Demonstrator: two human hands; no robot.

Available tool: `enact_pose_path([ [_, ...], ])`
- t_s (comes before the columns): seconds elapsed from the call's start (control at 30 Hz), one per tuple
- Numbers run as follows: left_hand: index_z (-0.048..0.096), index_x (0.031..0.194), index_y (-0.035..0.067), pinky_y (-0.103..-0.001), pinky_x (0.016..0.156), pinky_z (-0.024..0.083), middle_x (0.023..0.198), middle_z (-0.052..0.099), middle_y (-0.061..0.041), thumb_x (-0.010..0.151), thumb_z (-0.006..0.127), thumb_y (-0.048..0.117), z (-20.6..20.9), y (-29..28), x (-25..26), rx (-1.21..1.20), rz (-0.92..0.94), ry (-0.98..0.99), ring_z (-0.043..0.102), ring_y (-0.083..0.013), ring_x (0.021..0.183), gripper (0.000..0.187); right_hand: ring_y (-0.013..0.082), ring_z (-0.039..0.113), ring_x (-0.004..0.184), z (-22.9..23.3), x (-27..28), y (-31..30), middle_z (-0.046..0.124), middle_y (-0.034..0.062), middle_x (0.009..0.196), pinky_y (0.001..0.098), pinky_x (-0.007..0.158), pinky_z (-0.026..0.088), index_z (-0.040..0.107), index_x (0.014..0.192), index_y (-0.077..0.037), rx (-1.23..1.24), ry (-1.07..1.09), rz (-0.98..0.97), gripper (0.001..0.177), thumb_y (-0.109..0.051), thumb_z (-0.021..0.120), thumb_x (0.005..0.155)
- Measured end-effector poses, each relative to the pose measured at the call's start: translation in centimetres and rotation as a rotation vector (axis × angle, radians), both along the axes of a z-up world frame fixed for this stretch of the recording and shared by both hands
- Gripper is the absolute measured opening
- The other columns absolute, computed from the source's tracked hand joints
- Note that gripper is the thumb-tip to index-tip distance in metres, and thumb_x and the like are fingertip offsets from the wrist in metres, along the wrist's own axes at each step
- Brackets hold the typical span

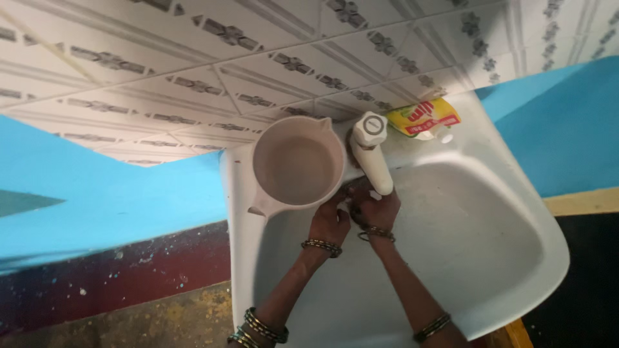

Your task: The person scrubs the interior surfaces and rim of a white sink using a steel wool pad, moving the pad across the basin and around the faucet area.

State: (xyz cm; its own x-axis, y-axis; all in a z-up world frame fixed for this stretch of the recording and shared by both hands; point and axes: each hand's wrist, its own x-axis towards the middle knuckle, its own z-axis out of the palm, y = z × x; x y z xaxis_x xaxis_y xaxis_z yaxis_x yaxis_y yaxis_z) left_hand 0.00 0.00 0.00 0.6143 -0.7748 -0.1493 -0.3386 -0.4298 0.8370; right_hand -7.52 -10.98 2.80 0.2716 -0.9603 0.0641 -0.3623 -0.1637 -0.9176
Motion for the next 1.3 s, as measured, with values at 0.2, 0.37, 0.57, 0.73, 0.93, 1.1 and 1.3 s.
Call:
enact_pose_path([
  [0.2,0.056,0.136,0.012,-0.044,0.095,0.054,0.125,0.067,-0.015,0.092,0.053,0.010,7.5,-2.9,-1.6,-0.139,-0.104,0.165,0.069,-0.0312,0.107,0.044,0.0282,0.074,0.087,-2.9,-2.4,-4.5,0.074,0.0109,0.094,0.0358,0.080,0.056,0.070,0.099,-0.002,-0.300,-0.014,-0.202,0.020,-0.006,0.078,0.081],
  [0.37,0.059,0.132,0.013,-0.047,0.095,0.055,0.122,0.071,-0.014,0.086,0.054,0.006,5.4,-2.2,-0.8,-0.270,-0.060,0.041,0.069,-0.0334,0.109,0.047,0.0267,0.072,0.085,-3.2,-1.0,-1.8,0.073,0.0156,0.092,0.0368,0.078,0.056,0.069,0.102,0.000,-0.257,-0.061,-0.031,0.027,-0.006,0.077,0.078],
  [0.57,0.055,0.136,0.011,-0.050,0.092,0.054,0.120,0.068,-0.019,0.086,0.059,0.009,2.8,-0.6,-0.2,-0.106,0.035,-0.112,0.065,-0.0400,0.108,0.050,0.0201,0.071,0.084,-3.1,-0.5,-1.7,0.072,0.0153,0.094,0.0357,0.075,0.058,0.069,0.111,-0.001,0.070,-0.269,0.054,0.027,-0.008,0.072,0.084],
  [0.73,0.056,0.133,0.007,-0.051,0.094,0.052,0.124,0.065,-0.022,0.081,0.055,0.003,6.0,-2.1,-1.1,-0.291,0.002,-0.019,0.063,-0.0415,0.112,0.052,0.0291,0.071,0.091,0.4,-0.8,-1.0,0.073,0.0212,0.101,0.0388,0.077,0.057,0.071,0.110,0.004,-0.427,-0.006,0.032,0.029,-0.001,0.074,0.081],
  [0.93,0.056,0.129,0.008,-0.049,0.095,0.053,0.119,0.069,-0.019,0.088,0.059,0.007,6.2,-0.1,-0.5,-0.121,0.059,0.003,0.065,-0.0396,0.110,0.041,0.0272,0.075,0.082,-0.9,0.0,0.3,0.075,0.0162,0.086,0.0380,0.075,0.059,0.070,0.095,0.001,-0.217,-0.001,0.046,0.019,-0.002,0.071,0.076],
  [1.1,0.054,0.137,0.008,-0.049,0.095,0.054,0.126,0.066,-0.019,0.084,0.053,0.005,7.6,-1.0,-1.0,-0.227,-0.051,0.034,0.065,-0.0394,0.113,0.052,0.0252,0.073,0.086,-2.1,-1.5,-1.1,0.074,0.0187,0.097,0.0368,0.075,0.057,0.065,0.107,0.003,-0.184,0.038,-0.017,0.030,-0.011,0.074,0.082],
  [1.3,0.043,0.146,0.004,-0.053,0.096,0.051,0.138,0.054,-0.027,0.092,0.059,0.015,7.3,-0.9,-1.9,-0.235,0.006,-0.041,0.058,-0.0468,0.118,0.057,0.0262,0.059,0.103,-3.3,-1.6,0.4,0.059,0.0196,0.122,0.0402,0.086,0.051,0.053,0.132,0.000,0.521,-0.705,0.092,0.040,-0.030,0.058,0.107],
])
